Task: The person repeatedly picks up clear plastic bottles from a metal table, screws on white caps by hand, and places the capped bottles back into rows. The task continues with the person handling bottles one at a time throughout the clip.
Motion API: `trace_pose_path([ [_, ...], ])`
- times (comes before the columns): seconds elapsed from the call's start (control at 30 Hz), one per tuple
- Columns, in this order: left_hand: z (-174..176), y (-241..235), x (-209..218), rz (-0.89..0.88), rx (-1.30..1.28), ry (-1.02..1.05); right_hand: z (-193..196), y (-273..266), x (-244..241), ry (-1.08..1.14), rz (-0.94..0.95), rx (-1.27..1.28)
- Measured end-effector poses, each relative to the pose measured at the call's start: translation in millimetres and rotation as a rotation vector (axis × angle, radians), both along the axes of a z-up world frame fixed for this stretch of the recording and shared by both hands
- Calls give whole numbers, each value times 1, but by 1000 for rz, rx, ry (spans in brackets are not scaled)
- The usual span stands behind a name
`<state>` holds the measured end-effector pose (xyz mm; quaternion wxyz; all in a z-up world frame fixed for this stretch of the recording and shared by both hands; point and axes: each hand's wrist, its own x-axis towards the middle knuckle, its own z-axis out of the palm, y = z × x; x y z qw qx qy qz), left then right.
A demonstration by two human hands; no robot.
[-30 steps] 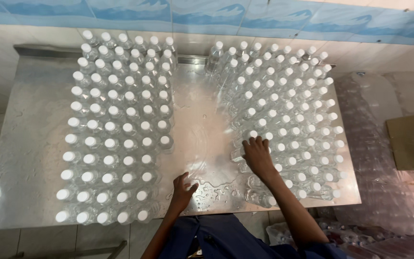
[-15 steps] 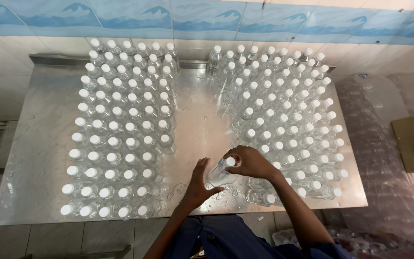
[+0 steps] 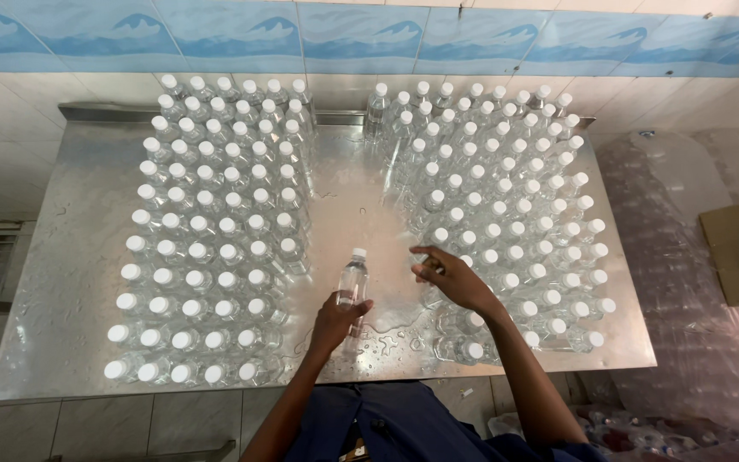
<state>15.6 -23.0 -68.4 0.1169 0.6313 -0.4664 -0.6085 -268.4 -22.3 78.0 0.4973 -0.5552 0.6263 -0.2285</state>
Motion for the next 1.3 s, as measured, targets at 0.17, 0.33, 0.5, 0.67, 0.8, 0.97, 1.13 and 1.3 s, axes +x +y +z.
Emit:
trace_pose_path([
  [0.17, 20, -1, 7, -23, 10, -70, -9, 26, -16, 10, -25, 58],
  [0.33, 32, -1, 7, -42, -16, -90, 4, 37, -9, 26, -24, 70],
  [0.5, 8, -4, 9, -54, -26, -84, 3, 34, 5, 10, 24, 49],
  [0.67, 17, -2, 11, -66, -80, -52, 4, 29, 17, 35, 97, 4],
  [0.8, 48, 5, 10, -7, -69, 202, 8, 22, 25, 136, 152, -83],
  [0.97, 70, 7, 19, -111, -165, 258, 35, 15, 33, 298, 290, -257],
  [1.13, 86, 10, 29, -249, -253, 271, 45, 5, 33, 521, 653, -543],
  [1.3, 99, 13, 42, -470, -401, 253, 9, -3, 24, 873, 929, -1132],
])
